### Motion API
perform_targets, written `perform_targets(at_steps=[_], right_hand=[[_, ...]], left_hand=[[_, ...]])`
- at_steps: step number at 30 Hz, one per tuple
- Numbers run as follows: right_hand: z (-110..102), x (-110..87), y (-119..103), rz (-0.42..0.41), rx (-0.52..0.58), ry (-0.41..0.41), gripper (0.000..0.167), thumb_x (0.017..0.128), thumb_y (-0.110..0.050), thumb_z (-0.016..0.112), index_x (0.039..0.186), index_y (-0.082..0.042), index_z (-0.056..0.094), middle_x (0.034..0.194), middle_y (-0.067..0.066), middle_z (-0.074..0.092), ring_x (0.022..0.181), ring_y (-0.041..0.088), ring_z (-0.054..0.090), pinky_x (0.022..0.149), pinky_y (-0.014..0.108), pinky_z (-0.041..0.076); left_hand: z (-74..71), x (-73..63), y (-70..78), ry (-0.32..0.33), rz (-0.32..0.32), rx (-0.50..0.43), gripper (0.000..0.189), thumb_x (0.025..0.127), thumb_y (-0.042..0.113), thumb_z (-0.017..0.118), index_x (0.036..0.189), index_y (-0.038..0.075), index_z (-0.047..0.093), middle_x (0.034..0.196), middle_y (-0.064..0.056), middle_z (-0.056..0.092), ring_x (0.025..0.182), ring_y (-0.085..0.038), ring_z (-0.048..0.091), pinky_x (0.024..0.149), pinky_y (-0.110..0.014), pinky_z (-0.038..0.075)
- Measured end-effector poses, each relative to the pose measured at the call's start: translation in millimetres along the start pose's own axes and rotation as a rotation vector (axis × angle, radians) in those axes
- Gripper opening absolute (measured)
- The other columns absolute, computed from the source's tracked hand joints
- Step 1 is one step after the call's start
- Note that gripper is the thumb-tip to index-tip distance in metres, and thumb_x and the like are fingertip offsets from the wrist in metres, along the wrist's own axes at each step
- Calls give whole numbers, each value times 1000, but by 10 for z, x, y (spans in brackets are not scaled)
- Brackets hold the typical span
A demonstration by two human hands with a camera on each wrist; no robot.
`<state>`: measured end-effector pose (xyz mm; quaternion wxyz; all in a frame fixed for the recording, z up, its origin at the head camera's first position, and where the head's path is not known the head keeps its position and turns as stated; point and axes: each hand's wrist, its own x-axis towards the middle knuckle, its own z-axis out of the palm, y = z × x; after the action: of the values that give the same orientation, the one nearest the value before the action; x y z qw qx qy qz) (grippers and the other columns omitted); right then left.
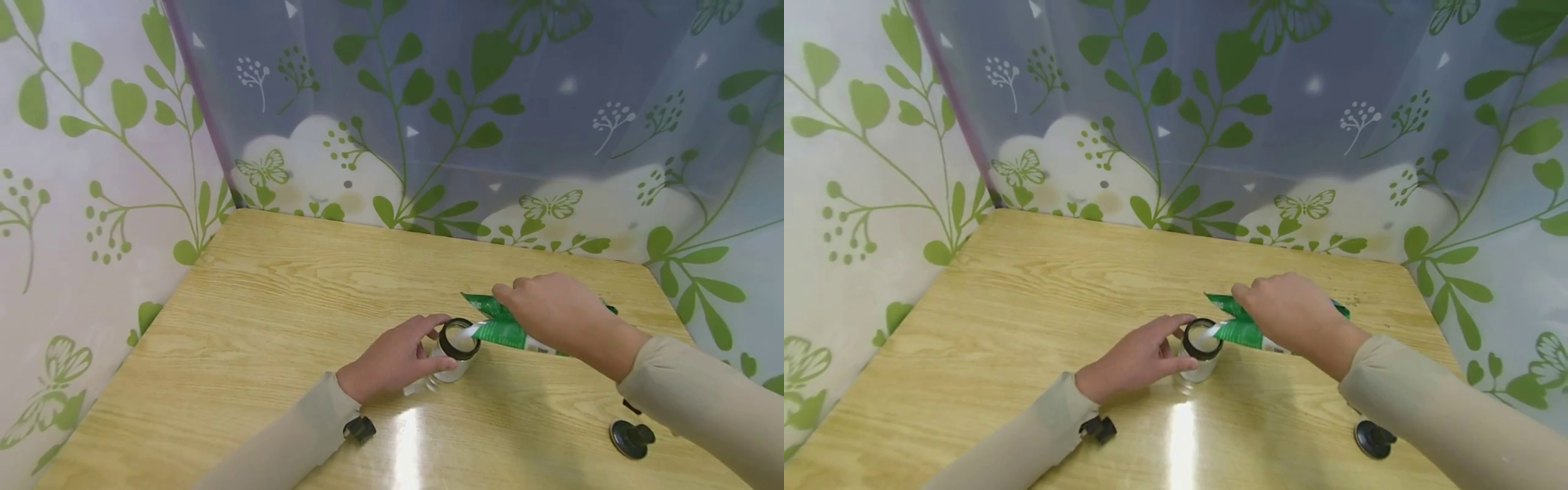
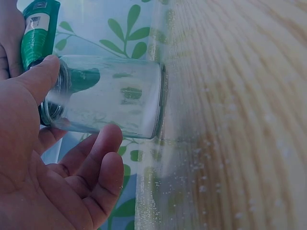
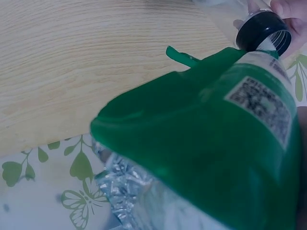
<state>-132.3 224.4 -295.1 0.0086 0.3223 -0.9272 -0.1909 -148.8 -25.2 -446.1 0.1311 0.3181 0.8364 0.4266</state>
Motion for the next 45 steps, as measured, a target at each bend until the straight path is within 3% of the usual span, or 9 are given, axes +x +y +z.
perform_targets(at_steps=[17,24,45], right_hand=[[0,-26,-21,28,1,-30,17,93,0,74,105,-8,65,73,3,59,52,13,47,44,29,42],[11,-42,-21,21,10,-18,17,92,1,74,98,-9,62,70,2,56,52,13,47,45,29,42],[-29,-64,-61,28,3,-56,22,90,1,77,106,-7,65,73,3,59,53,13,48,45,30,43]], left_hand=[[5,-11,6,-2,-3,-3,77,95,60,67,159,25,40,133,-1,60,78,-2,62,72,-24,52],[9,-13,3,-2,2,6,78,95,61,66,159,25,39,133,-1,60,79,-2,62,73,-24,52],[2,-39,24,-6,0,3,78,94,61,66,158,26,40,133,-1,60,78,-1,62,73,-24,52]])
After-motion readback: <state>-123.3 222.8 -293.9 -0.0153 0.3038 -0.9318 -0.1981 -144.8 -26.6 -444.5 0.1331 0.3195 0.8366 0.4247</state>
